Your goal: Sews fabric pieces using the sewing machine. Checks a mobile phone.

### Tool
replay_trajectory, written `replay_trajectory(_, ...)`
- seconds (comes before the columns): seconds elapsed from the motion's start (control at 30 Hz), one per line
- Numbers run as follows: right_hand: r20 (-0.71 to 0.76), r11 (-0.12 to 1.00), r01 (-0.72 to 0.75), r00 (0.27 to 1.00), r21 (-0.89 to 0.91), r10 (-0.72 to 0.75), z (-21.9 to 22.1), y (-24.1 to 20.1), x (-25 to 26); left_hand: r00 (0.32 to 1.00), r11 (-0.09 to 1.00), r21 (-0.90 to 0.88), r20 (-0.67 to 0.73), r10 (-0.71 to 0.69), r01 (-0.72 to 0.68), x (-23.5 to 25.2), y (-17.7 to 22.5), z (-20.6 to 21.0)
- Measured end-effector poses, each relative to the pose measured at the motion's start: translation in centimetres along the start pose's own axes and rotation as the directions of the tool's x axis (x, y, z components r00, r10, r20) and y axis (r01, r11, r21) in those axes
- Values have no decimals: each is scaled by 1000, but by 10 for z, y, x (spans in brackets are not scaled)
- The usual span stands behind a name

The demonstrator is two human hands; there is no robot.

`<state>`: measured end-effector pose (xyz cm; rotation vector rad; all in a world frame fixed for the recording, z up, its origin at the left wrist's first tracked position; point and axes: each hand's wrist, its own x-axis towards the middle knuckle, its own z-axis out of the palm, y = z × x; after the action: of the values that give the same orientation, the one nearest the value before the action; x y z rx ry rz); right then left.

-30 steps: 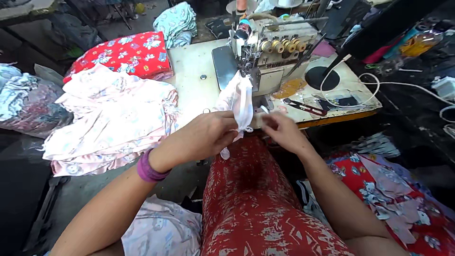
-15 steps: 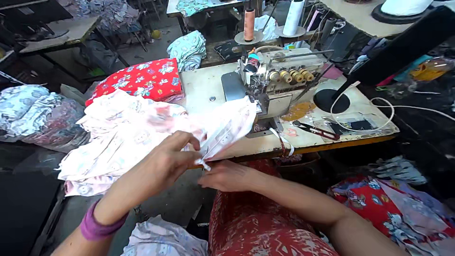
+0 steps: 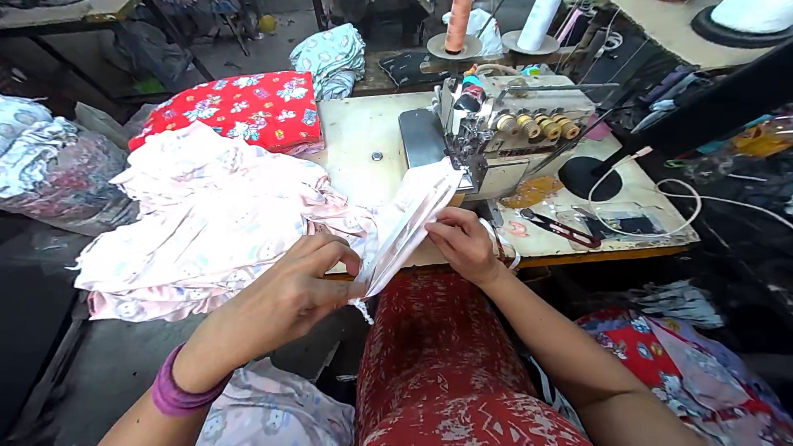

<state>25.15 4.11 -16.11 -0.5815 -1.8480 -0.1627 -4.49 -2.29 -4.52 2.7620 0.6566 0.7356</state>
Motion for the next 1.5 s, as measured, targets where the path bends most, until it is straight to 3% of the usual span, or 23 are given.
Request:
replay_trajectory(0.43, 245, 999, 11, 969, 53, -24, -23, 4, 35, 998, 998, -65, 69, 8, -4, 19, 7, -4)
replay_trajectory(0.53, 250, 984, -100, 966, 148, 61, -42, 4, 33, 999, 999, -41, 44, -12, 14, 30, 6, -11)
replay_trajectory(0.63, 334, 944, -265, 923, 198, 190, -81, 1, 25, 987, 987, 39, -25, -156, 157, 50, -5, -19)
replay_trajectory(0.77, 457, 895, -436, 817, 91, 351, -95, 6, -8, 977, 973, 98, -50, -206, 210, 98, -44, 30)
replay_trajectory(0.9, 396, 866, -483, 826, 129, 401, -112, -11, 2, 999, 998, 49, 37, -39, 37, 139, -57, 97)
replay_trajectory(1.0, 398, 819, -560, 785, 124, 476, -107, -14, -11, 992, 989, 92, 39, -123, 119, 132, -68, 94)
replay_trajectory(1.2, 346, 823, -538, 819, 182, 459, -106, -20, 9, 996, 996, 10, 34, -88, 87, 124, -67, 93)
replay_trajectory(1.37, 362, 786, -609, 759, 103, 541, -99, -26, -15, 992, 993, -50, 64, -108, 111, 121, -66, 93)
replay_trajectory(1.5, 319, 777, -618, 764, 118, 560, -107, -29, -10, 992, 993, -18, 49, -113, 114, 123, -64, 93)
